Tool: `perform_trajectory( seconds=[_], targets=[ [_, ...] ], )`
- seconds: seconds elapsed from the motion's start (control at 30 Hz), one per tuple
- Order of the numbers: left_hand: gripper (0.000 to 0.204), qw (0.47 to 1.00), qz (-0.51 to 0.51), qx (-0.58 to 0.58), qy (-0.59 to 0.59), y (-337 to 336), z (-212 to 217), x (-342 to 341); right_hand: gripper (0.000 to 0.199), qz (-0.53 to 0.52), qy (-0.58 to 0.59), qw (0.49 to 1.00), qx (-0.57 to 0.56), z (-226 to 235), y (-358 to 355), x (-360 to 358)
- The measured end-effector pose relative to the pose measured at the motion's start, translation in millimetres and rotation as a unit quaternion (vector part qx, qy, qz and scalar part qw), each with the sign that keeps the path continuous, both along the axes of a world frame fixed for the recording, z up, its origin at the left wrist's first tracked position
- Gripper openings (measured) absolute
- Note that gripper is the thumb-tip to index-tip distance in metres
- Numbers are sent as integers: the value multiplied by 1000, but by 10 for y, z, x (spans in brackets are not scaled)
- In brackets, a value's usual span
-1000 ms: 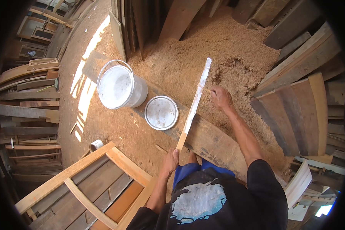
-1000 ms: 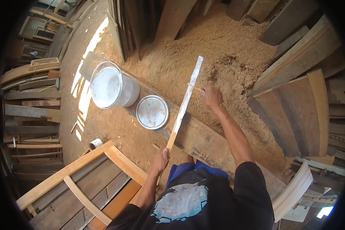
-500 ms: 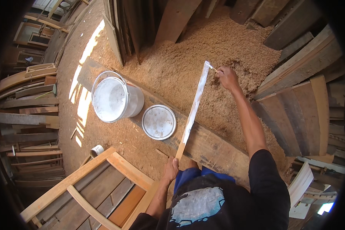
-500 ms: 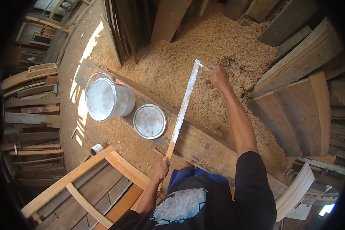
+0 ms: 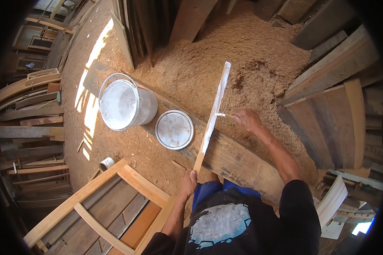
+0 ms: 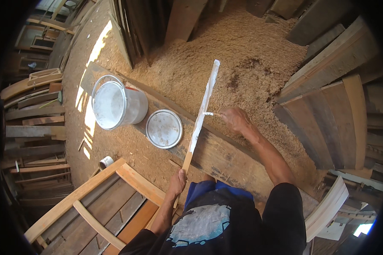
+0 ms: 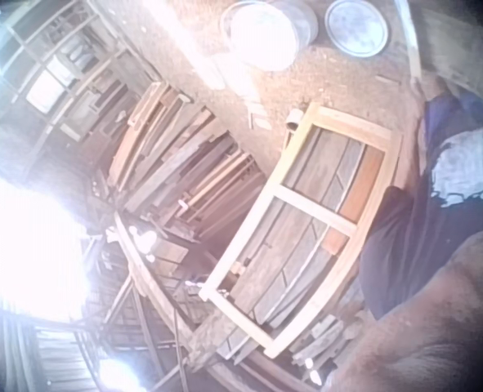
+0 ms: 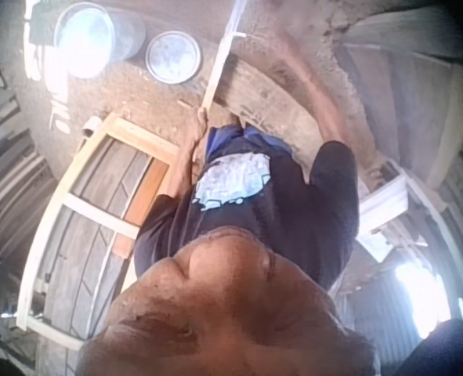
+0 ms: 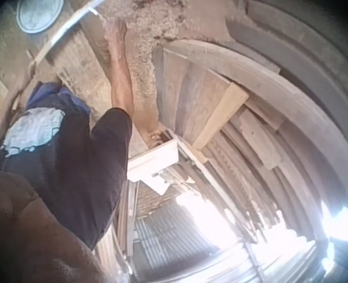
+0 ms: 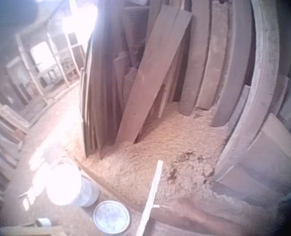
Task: The person applies a white substance from a bucket to the edges of wooden boards using a small brush, handling both a long thin board and a large square panel.
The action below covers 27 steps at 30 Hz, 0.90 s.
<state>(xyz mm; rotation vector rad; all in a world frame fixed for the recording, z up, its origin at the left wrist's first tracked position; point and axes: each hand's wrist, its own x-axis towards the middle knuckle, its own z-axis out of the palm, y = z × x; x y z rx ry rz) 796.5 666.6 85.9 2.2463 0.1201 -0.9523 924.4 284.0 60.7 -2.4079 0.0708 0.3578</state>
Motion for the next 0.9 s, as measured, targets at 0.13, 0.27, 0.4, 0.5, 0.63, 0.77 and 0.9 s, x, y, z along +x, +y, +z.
perform_trajectory(
  seconds=[0.13,0.27,0.4,0.5,0.63,0.77,0.9],
  targets=[
    [47,1000,-6,15,2,38,-44,-23,21,41,5,997,71,171,102,-65],
    [47,999,-20,25,-12,4,-21,19,21,-126,26,990,65,124,-33,217],
    [48,999,-12,33,12,-52,60,57,23,-119,-55,991,41,76,11,276],
    [49,1000,9,11,7,-77,84,51,21,-49,96,992,58,83,284,26],
    [49,1000,8,2,0,-64,28,27,19,33,11,993,113,116,582,-471],
    [55,1000,-2,10,-7,-69,-2,77,16,88,27,988,127,347,712,-662],
    [63,1000,0,-21,14,-62,-17,136,16,-39,-58,987,143,322,709,-693]
  ],
)
